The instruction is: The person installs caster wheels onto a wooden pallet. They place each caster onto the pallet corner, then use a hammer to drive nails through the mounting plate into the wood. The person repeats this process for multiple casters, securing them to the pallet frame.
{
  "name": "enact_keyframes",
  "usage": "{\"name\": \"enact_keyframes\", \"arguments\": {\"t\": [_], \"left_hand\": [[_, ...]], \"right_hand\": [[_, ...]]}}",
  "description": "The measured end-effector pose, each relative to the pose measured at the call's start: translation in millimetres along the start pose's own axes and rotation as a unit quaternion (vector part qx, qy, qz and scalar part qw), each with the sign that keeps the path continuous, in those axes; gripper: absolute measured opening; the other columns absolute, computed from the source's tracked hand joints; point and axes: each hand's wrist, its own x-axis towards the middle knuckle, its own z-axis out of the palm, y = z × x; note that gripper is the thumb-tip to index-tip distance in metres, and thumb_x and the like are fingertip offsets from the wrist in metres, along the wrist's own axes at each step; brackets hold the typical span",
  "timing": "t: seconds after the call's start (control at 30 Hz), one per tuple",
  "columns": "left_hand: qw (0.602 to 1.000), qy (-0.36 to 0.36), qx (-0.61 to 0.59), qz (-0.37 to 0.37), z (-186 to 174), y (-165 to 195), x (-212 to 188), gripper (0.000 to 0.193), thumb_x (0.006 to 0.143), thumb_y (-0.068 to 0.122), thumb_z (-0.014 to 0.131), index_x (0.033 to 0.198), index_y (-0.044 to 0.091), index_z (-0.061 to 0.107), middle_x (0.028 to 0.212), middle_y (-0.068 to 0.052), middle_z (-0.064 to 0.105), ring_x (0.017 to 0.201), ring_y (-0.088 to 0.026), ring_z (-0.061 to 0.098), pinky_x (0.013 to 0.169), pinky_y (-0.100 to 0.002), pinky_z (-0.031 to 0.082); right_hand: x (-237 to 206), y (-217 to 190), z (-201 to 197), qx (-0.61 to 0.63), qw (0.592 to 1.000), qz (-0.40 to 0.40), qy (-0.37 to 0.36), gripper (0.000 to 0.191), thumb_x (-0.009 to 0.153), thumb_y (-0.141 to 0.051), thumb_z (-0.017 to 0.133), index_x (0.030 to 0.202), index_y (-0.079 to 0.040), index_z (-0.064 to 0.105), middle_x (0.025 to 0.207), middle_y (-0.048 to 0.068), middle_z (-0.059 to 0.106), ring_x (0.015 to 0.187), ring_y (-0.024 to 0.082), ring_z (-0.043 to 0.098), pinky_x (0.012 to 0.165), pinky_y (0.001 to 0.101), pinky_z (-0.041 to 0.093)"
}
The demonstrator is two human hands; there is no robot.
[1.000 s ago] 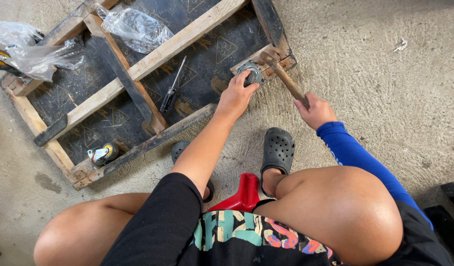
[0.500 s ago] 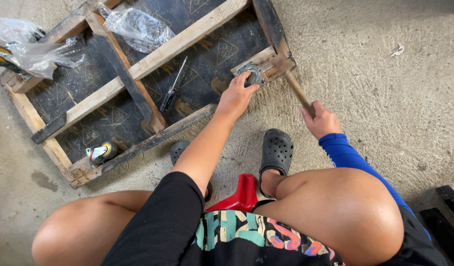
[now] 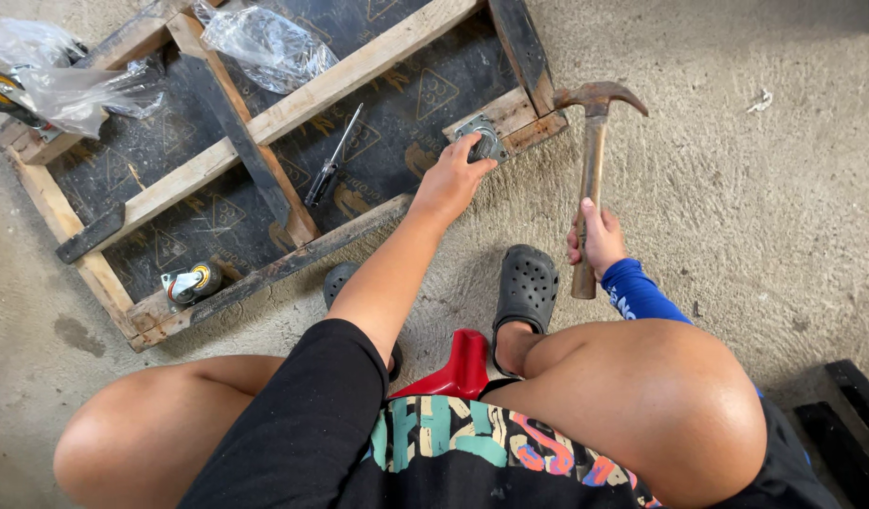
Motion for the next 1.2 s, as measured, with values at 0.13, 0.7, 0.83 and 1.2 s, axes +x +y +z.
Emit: {"name": "enact_keyframes", "arguments": {"t": [0.13, 0.7, 0.83, 1.2], "left_hand": [[1.0, -0.016, -0.005, -0.005, -5.3, 1.3, 4.0, 0.038, 0.083, 0.004, 0.075, 0.115, 0.023, 0.078, 0.147, -0.011, 0.049, 0.127, -0.035, 0.057, 0.093, -0.043, 0.059], [1.0, 0.008, 0.008, -0.009, -8.7, -1.2, 9.3, 0.032, 0.088, 0.005, 0.071, 0.115, 0.021, 0.077, 0.149, -0.012, 0.049, 0.135, -0.035, 0.054, 0.098, -0.045, 0.056], [0.999, 0.048, 0.014, 0.005, -12.1, -0.6, 11.2, 0.036, 0.089, 0.01, 0.074, 0.122, 0.023, 0.073, 0.147, -0.011, 0.051, 0.132, -0.036, 0.057, 0.099, -0.045, 0.056], [0.99, 0.018, -0.04, -0.135, -36.3, -24.4, 15.3, 0.048, 0.088, 0.021, 0.078, 0.131, 0.013, 0.059, 0.118, -0.013, 0.07, 0.098, -0.033, 0.073, 0.081, -0.045, 0.058]], "right_hand": [[0.6, -6.1, 2.1, -0.083, 0.987, 0.109, -0.08, 0.05, 0.102, -0.053, 0.052, 0.095, -0.004, 0.053, 0.062, 0.006, 0.051, 0.04, 0.014, 0.046, 0.038, 0.0321, 0.042], [9.8, -60.4, 3.3, -0.08, 0.991, 0.082, -0.076, 0.047, 0.102, -0.055, 0.049, 0.093, -0.008, 0.053, 0.06, 0.002, 0.053, 0.039, 0.01, 0.046, 0.037, 0.029, 0.045], [2.4, -54.1, 7.4, -0.141, 0.98, 0.104, -0.098, 0.051, 0.1, -0.054, 0.052, 0.092, -0.005, 0.053, 0.06, 0.004, 0.053, 0.039, 0.013, 0.046, 0.037, 0.0306, 0.042], [-42.1, -10.1, -28.1, -0.293, 0.946, 0.047, -0.127, 0.044, 0.097, -0.044, 0.061, 0.088, -0.001, 0.058, 0.053, 0.006, 0.055, 0.038, 0.014, 0.053, 0.036, 0.0337, 0.045]]}}
